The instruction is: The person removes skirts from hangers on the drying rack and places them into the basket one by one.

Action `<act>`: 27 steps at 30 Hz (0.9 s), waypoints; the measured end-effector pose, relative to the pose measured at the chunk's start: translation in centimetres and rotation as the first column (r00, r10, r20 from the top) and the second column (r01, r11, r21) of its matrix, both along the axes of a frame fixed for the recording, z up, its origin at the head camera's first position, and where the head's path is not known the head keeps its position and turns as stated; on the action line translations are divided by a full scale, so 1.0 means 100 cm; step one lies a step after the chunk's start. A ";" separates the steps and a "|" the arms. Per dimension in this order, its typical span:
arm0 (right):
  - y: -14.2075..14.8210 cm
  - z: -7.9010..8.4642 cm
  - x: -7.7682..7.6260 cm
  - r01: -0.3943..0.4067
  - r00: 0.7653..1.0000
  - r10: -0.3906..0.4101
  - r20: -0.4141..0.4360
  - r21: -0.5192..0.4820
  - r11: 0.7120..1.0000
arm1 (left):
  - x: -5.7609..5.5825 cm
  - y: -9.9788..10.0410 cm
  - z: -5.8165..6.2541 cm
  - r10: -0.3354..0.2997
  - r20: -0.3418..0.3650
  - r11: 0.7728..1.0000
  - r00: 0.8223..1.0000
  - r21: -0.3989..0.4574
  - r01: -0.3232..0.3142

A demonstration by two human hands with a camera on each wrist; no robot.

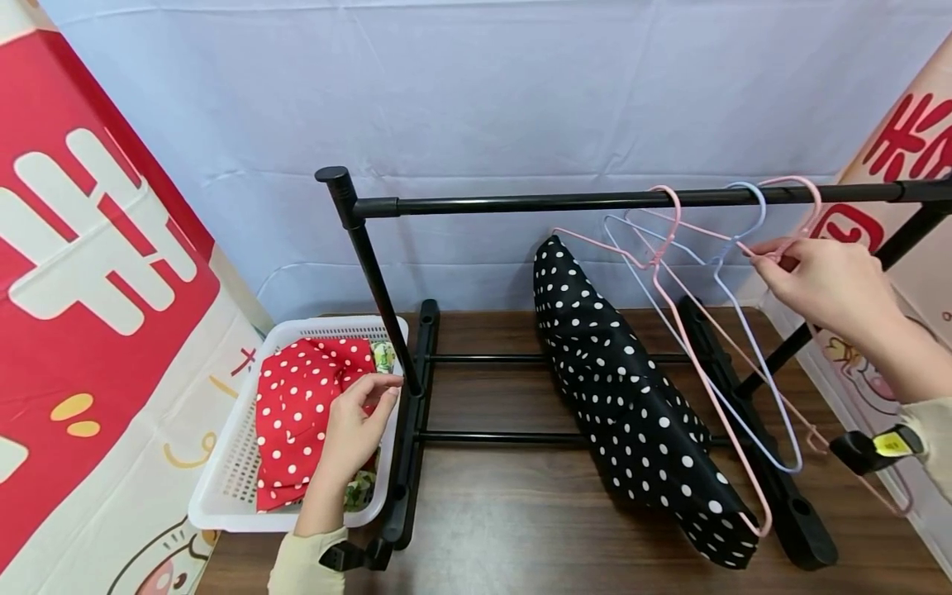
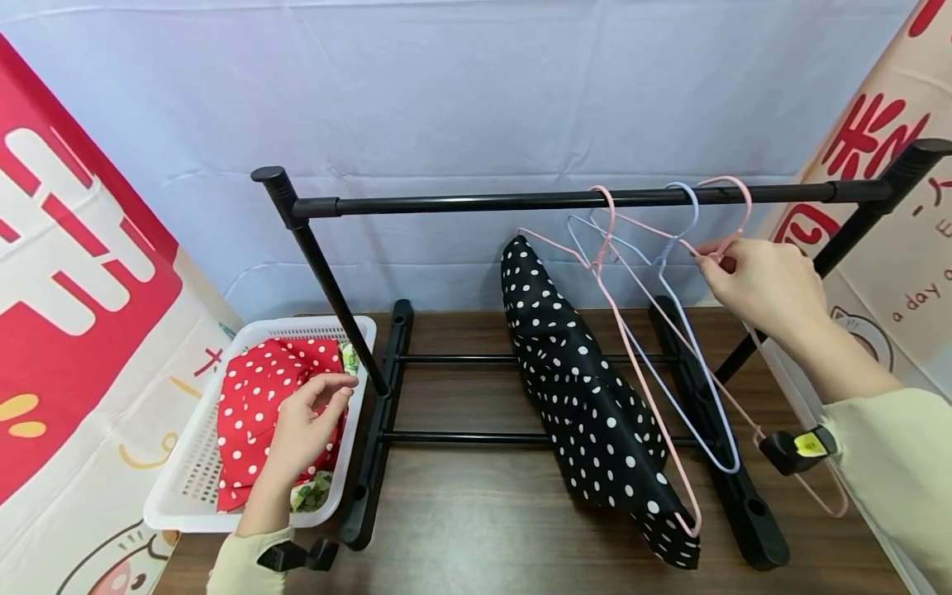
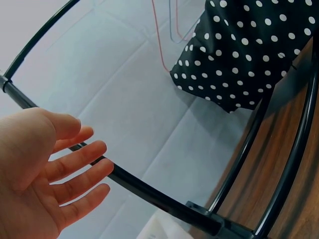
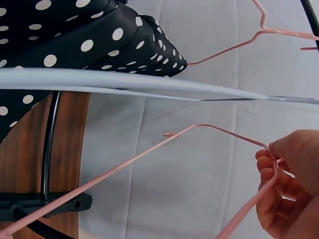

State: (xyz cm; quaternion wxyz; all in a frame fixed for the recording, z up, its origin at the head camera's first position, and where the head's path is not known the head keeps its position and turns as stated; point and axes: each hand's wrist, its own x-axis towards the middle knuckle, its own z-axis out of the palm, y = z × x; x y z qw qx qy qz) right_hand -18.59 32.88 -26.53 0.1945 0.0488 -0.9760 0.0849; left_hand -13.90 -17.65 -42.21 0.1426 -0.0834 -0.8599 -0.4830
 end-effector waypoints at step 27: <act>-0.001 -0.007 -0.004 0.029 0.998 -0.028 0.049 -0.023 0.999 | -0.002 0.004 -0.002 -0.008 0.028 1.000 1.000 -0.004 0.008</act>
